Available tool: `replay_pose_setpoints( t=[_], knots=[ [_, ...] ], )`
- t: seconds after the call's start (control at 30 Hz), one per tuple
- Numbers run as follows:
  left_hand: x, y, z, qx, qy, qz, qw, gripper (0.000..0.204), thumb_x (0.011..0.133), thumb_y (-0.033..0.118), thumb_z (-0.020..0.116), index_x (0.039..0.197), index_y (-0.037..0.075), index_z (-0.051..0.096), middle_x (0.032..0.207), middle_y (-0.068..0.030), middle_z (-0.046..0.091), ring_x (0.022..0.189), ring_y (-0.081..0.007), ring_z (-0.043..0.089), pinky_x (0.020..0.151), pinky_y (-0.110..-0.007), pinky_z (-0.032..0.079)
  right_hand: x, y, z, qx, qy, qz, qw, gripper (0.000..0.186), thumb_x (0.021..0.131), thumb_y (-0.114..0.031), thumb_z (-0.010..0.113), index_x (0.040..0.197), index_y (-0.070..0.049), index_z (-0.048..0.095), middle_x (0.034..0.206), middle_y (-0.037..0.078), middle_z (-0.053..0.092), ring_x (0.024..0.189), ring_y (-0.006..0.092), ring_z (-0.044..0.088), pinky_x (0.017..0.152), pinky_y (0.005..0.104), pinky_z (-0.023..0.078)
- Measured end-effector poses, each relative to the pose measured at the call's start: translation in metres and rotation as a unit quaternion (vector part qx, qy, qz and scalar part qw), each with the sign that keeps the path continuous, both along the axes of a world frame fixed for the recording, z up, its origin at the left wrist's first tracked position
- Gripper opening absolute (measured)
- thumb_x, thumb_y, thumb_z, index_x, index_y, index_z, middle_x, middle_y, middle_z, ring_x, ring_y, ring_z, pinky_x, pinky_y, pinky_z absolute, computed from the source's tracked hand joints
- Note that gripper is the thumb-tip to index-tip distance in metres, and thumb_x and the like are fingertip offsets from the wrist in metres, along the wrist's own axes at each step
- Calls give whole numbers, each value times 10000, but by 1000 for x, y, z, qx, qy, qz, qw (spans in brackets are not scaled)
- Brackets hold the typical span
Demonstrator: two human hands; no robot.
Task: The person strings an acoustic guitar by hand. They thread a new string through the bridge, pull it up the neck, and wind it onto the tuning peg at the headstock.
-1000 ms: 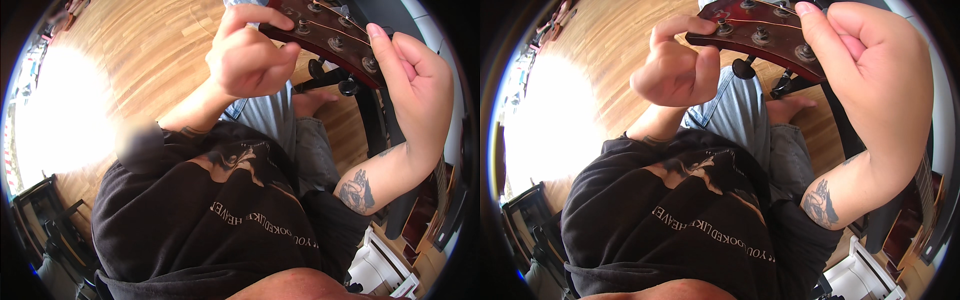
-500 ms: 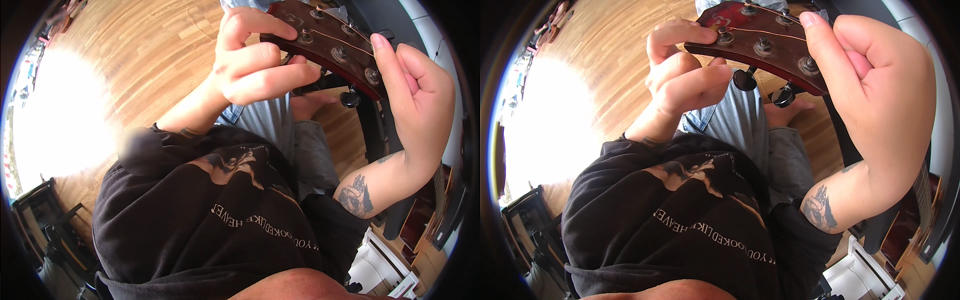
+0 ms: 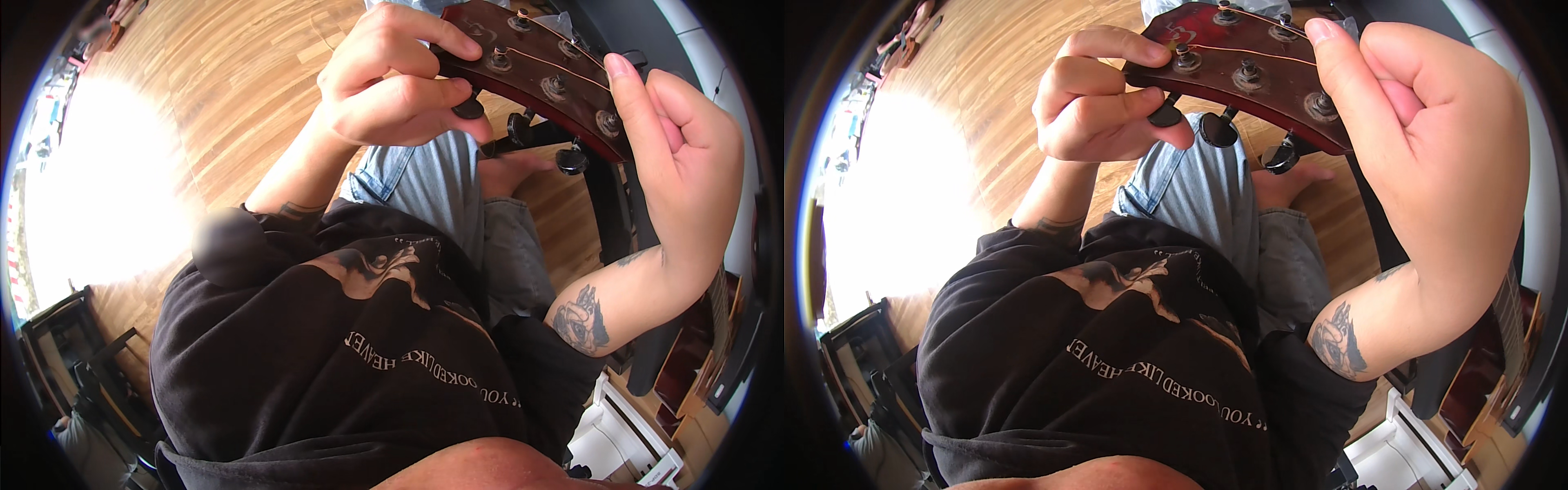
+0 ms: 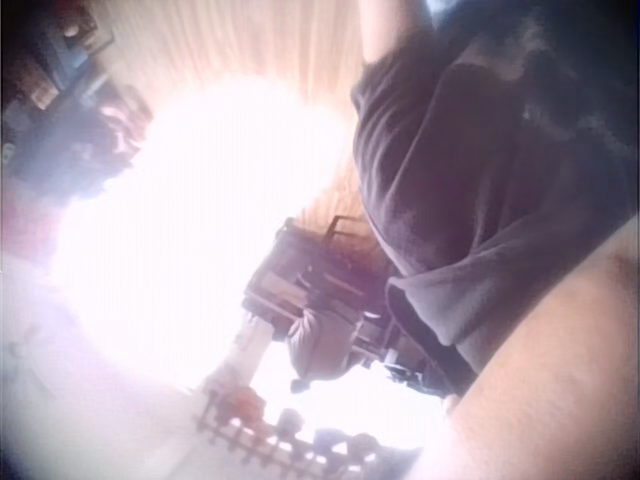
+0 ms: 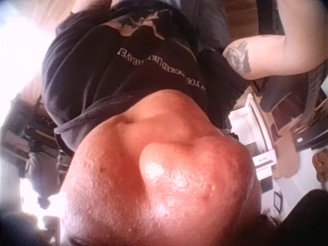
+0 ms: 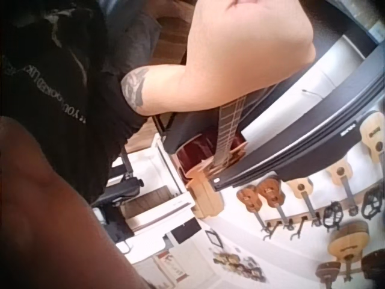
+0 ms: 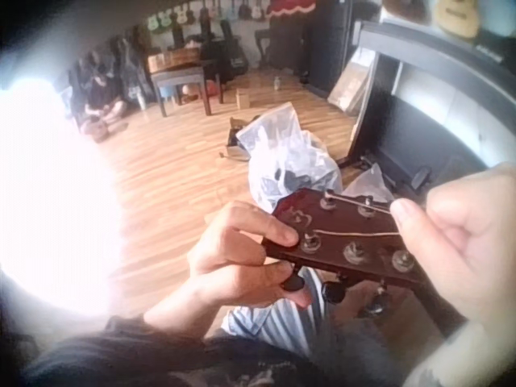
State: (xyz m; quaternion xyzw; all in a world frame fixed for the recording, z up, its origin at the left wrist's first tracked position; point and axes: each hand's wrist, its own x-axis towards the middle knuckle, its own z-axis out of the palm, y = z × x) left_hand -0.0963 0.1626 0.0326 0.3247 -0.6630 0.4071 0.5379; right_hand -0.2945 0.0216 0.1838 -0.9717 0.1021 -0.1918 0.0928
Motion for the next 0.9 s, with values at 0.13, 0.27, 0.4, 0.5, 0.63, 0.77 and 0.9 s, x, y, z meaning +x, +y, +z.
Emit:
replay_pose_setpoints(
  t=[0.13, 0.27, 0.4, 0.5, 0.63, 0.77, 0.9],
  knots=[
    [-12, -2, -3, -21, 21, 54, 998, 315, 761, 35, 859, 686, 42, 553, 792, -56, 528, 888, -318, 706, 664, -406, 600, 5, 8, 5, 25, 28, 8, 999, 451, 999, -127, 708, 653, -32, 434, 628, -37, 240, 584, 68, 200, 513, 292, 166],
    [-20, -1, -2, 7, 14, 96, 995, 353, 692, -35, 822, 615, 85, 498, 770, -62, 523, 912, -344, 699, 650, -404, 563, 0, 2, -3, -5, -26, 20, 999, 443, 998, -130, 711, 659, -28, 445, 628, -34, 253, 583, 66, 209, 510, 286, 175],
    [-6, 6, 8, 19, -23, -16, 999, 334, 714, 28, 892, 741, 65, 562, 768, -85, 620, 968, -376, 708, 750, -440, 594, 1, -1, -2, 8, -19, 24, 999, 433, 998, -133, 712, 667, -24, 455, 628, -30, 258, 582, 67, 212, 507, 282, 182],
    [3, 9, 10, 39, -75, -8, 996, 369, 728, 104, 923, 873, 39, 589, 859, -119, 689, 992, -383, 710, 800, -475, 611, -1, 1, -3, 23, -29, 22, 999, 427, 998, -131, 710, 672, -22, 458, 627, -25, 254, 582, 67, 210, 506, 283, 183],
    [5, 5, 8, 30, -50, -44, 997, 414, 720, 112, 933, 973, 20, 618, 856, -97, 695, 989, -367, 715, 818, -470, 621, -4, 0, 0, -4, -20, 18, 1000, 412, 997, -127, 709, 678, -19, 472, 628, -24, 250, 582, 65, 211, 506, 280, 185],
    [-13, 4, 11, 30, -21, 66, 997, 325, 762, -29, 851, 982, 50, 624, 715, -36, 601, 921, -311, 702, 773, -424, 611, -3, 0, -2, 7, -23, 21, 999, 402, 997, -130, 710, 683, -17, 486, 631, -29, 250, 584, 60, 214, 507, 277, 186],
    [-28, 1, 7, 25, 31, 121, 992, 298, 778, -135, 705, 981, 71, 637, 598, 4, 491, 858, -277, 665, 704, -354, 549, -1, -1, -3, 9, -23, 19, 1000, 406, 997, -135, 711, 684, -16, 481, 634, -30, 251, 586, 58, 217, 510, 275, 188]
  ],
)
